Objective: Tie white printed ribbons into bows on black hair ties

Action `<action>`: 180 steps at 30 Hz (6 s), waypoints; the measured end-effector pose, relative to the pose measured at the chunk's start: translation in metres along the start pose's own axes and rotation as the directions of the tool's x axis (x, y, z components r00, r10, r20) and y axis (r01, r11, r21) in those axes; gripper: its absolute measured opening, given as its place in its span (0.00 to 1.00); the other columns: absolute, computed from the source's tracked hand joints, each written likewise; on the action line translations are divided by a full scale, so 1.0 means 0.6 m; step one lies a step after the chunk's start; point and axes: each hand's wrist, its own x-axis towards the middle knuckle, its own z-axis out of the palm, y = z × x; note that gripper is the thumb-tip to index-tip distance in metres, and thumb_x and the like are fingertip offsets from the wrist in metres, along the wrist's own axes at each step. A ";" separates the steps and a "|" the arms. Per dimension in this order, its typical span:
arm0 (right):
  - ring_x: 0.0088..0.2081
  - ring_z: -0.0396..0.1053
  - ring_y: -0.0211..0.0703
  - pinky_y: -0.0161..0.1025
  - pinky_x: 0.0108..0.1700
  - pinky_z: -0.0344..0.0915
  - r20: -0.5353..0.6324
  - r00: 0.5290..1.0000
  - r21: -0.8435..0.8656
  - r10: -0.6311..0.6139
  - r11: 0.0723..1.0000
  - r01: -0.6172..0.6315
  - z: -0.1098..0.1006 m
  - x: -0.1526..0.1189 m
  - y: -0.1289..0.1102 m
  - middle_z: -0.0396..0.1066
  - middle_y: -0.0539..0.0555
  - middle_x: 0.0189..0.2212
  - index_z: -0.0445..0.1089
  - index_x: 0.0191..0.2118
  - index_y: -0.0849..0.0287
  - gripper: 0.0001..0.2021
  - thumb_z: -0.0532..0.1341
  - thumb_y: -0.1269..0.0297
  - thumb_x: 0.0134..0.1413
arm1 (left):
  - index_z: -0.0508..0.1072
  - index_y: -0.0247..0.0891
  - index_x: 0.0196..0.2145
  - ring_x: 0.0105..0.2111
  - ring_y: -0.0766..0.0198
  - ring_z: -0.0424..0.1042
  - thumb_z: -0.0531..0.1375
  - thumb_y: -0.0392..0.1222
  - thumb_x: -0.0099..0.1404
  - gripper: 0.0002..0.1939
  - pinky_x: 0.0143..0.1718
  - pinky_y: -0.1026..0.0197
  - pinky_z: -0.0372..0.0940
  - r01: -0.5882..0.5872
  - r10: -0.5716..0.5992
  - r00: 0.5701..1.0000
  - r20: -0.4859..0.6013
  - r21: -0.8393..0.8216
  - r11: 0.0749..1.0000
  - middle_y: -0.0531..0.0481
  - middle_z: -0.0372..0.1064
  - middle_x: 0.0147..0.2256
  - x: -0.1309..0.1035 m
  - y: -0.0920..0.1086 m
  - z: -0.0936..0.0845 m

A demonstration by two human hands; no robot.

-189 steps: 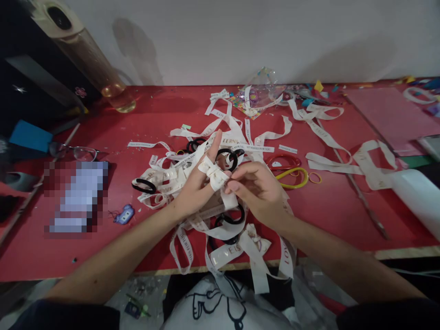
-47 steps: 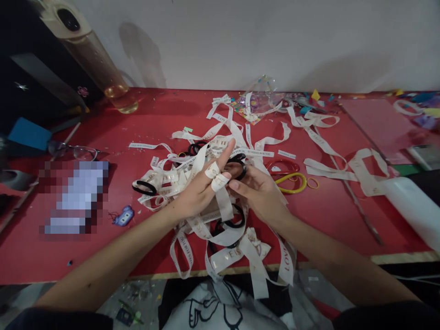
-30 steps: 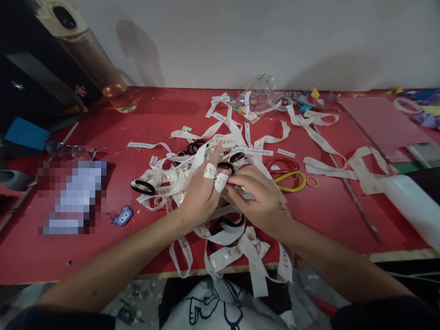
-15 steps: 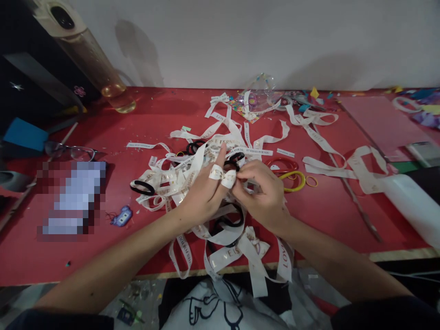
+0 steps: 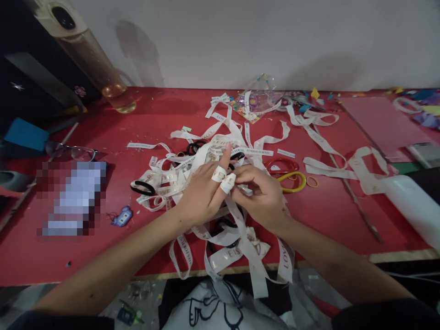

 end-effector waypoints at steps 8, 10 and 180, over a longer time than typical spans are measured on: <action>0.39 0.74 0.39 0.38 0.40 0.69 -0.084 0.994 0.072 0.063 0.996 -0.057 0.001 -0.004 -0.002 0.73 0.49 0.34 0.68 0.34 0.55 0.09 0.64 0.77 0.52 | 0.43 0.50 0.72 0.43 0.58 0.70 0.45 0.47 0.77 0.29 0.46 0.53 0.64 -0.049 0.041 0.994 -0.105 -0.080 0.996 0.45 0.73 0.47 0.005 0.008 0.008; 0.40 0.74 0.40 0.38 0.41 0.70 -0.087 0.996 0.051 0.013 0.999 -0.009 0.000 -0.005 -0.001 0.74 0.50 0.35 0.68 0.34 0.55 0.10 0.65 0.78 0.52 | 0.43 0.50 0.72 0.43 0.58 0.70 0.45 0.48 0.77 0.29 0.47 0.53 0.64 -0.026 0.014 0.992 -0.124 -0.091 0.996 0.45 0.72 0.48 0.003 0.009 0.012; 0.34 0.74 0.44 0.39 0.35 0.67 0.162 0.987 -0.375 -0.011 0.924 0.072 -0.023 0.016 0.030 0.76 0.55 0.34 0.65 0.47 0.56 0.09 0.56 0.63 0.62 | 0.67 0.37 0.26 0.32 0.66 0.66 0.62 0.50 0.66 0.17 0.34 0.64 0.62 0.286 -0.356 0.933 0.062 -0.729 0.622 0.51 0.67 0.31 0.018 -0.019 -0.011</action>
